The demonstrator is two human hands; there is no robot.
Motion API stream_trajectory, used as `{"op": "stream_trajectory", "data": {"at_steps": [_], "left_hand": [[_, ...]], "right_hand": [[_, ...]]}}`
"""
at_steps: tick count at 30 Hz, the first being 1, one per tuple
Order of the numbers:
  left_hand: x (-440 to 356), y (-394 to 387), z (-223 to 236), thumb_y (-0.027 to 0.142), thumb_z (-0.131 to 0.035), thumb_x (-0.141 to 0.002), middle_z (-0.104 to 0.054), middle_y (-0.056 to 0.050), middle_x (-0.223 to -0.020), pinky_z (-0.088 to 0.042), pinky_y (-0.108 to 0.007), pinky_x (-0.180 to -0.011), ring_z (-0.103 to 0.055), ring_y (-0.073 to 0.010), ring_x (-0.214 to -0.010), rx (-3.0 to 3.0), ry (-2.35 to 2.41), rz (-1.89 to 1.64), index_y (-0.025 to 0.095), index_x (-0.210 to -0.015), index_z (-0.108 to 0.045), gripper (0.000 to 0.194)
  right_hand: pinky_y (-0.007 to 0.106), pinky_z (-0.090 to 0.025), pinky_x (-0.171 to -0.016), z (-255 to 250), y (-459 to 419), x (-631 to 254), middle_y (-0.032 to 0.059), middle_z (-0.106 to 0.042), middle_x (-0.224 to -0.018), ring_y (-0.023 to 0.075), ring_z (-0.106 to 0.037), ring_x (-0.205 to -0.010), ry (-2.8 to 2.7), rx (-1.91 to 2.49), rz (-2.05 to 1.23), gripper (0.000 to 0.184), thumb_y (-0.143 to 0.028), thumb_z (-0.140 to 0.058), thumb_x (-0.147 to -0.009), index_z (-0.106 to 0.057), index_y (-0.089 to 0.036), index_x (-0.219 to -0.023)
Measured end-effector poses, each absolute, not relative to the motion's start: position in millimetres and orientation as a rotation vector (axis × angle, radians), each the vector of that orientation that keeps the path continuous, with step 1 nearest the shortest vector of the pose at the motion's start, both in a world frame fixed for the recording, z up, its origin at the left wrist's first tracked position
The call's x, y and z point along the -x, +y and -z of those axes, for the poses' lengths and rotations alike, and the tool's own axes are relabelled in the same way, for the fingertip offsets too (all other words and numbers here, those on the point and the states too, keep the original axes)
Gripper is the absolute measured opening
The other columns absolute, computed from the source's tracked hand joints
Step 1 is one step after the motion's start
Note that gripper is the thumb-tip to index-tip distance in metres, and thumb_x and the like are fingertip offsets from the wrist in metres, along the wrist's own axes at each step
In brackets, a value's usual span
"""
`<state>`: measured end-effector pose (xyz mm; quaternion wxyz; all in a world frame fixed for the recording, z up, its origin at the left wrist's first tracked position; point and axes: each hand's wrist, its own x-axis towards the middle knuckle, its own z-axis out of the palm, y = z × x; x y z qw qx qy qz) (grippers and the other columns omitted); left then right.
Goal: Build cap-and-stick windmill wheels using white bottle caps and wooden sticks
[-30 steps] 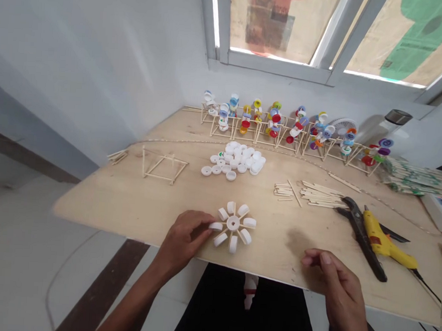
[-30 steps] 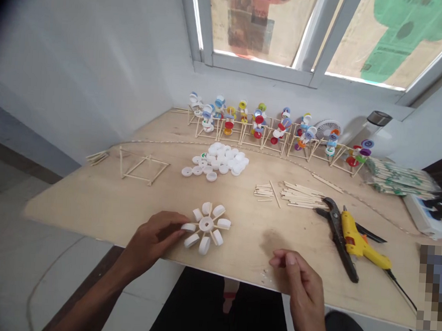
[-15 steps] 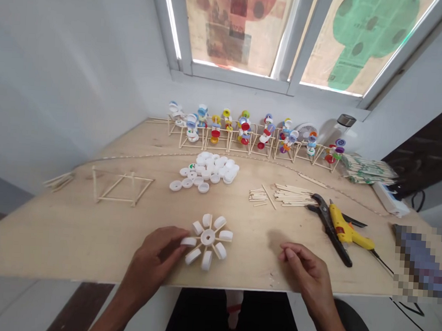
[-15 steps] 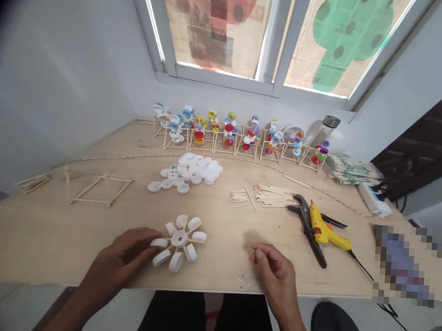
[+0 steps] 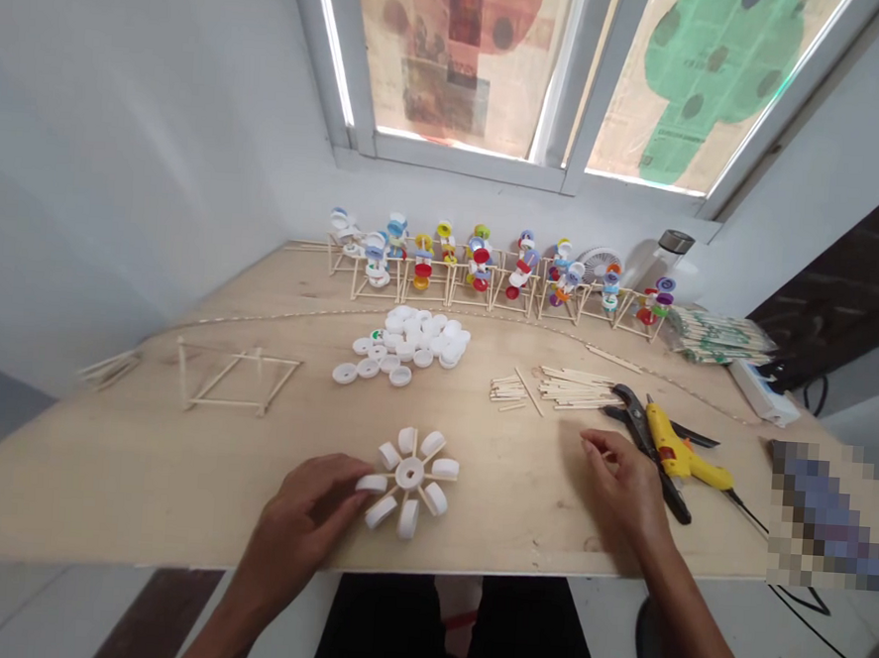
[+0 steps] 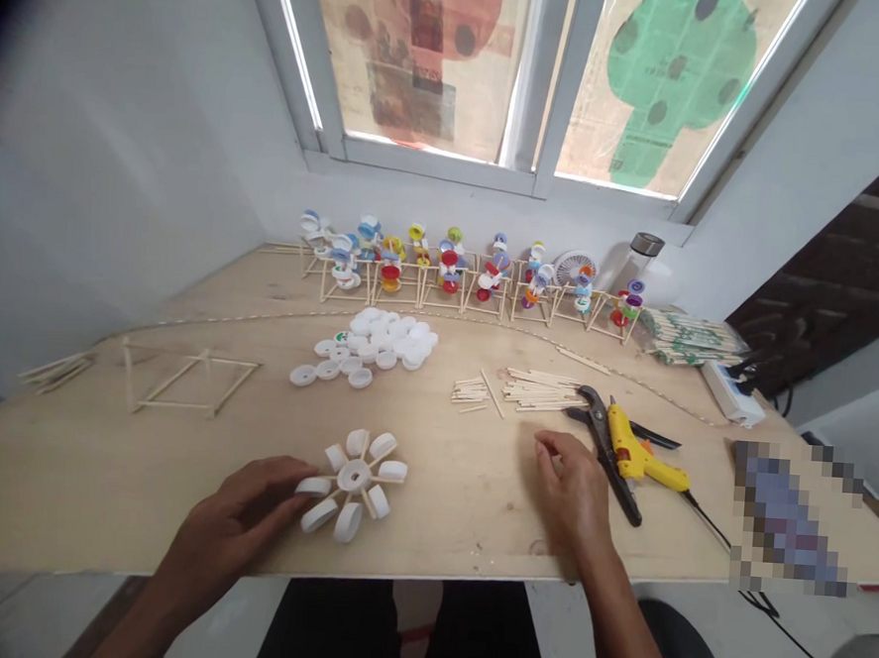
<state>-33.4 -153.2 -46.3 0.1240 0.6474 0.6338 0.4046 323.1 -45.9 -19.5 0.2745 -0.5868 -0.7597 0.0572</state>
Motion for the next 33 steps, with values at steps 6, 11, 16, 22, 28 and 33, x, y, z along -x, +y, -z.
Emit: {"op": "stream_trajectory", "data": {"at_steps": [6, 11, 16, 22, 28, 33], "left_hand": [[31.5, -153.8, 43.4, 0.049, -0.060, -0.076, -0.070, -0.003, -0.094, -0.053, -0.037, -0.080, -0.065, -0.0232, -0.090, -1.873, 1.849, -1.208, 0.027, -0.092, -0.065, 0.028], [30.5, -154.5, 42.7, 0.047, -0.059, -0.077, -0.070, -0.004, -0.094, -0.053, -0.036, -0.079, -0.065, -0.0227, -0.089, -1.862, 1.859, -1.224, 0.027, -0.092, -0.065, 0.025], [30.4, -156.1, 45.9, 0.045, -0.060, -0.077, -0.069, -0.004, -0.096, -0.053, -0.036, -0.079, -0.065, -0.0231, -0.091, -1.832, 1.840, -1.228, 0.026, -0.094, -0.064, 0.025], [29.8, -156.4, 46.5, 0.042, -0.061, -0.077, -0.069, -0.005, -0.098, -0.053, -0.036, -0.081, -0.065, -0.0231, -0.093, -1.783, 1.823, -1.239, 0.025, -0.094, -0.064, 0.024], [28.9, -156.3, 44.6, 0.043, -0.061, -0.077, -0.069, -0.005, -0.098, -0.053, -0.036, -0.080, -0.064, -0.0234, -0.093, -1.794, 1.823, -1.214, 0.025, -0.094, -0.065, 0.025], [27.9, -156.7, 44.2, 0.041, -0.061, -0.077, -0.068, -0.005, -0.098, -0.051, -0.037, -0.084, -0.063, -0.0229, -0.094, -1.781, 1.827, -1.216, 0.025, -0.093, -0.065, 0.023]], "right_hand": [[0.033, -0.044, -0.081, 1.2, -7.0, -319.6, 0.0091, -0.070, -0.095, 0.0229, -0.062, -0.091, -2.298, 1.543, 0.027, 0.024, -0.022, -0.045, -0.086, -0.068, -0.017, -0.092], [0.031, -0.038, -0.075, -9.1, 19.0, -305.8, 0.0092, -0.069, -0.095, 0.0229, -0.059, -0.088, -2.497, 1.559, 0.180, 0.021, -0.017, -0.048, -0.086, -0.068, -0.018, -0.093], [0.030, -0.032, -0.072, -9.5, 32.0, -298.7, 0.0090, -0.068, -0.090, 0.0223, -0.057, -0.088, -2.652, 1.569, 0.317, 0.017, -0.017, -0.051, -0.087, -0.067, -0.019, -0.088], [0.032, -0.028, -0.072, -9.9, 35.5, -296.8, 0.0103, -0.068, -0.085, 0.0227, -0.055, -0.086, -2.771, 1.516, 0.456, 0.020, -0.019, -0.047, -0.091, -0.065, -0.016, -0.083], [0.032, -0.028, -0.072, -11.6, 42.9, -299.8, 0.0104, -0.067, -0.086, 0.0227, -0.054, -0.086, -2.848, 1.419, 0.498, 0.016, -0.016, -0.048, -0.089, -0.063, -0.015, -0.084], [0.032, -0.029, -0.073, -15.3, 41.5, -304.1, 0.0100, -0.067, -0.084, 0.0229, -0.054, -0.085, -2.827, 1.350, 0.462, 0.015, -0.014, -0.047, -0.088, -0.061, -0.016, -0.082]]}}
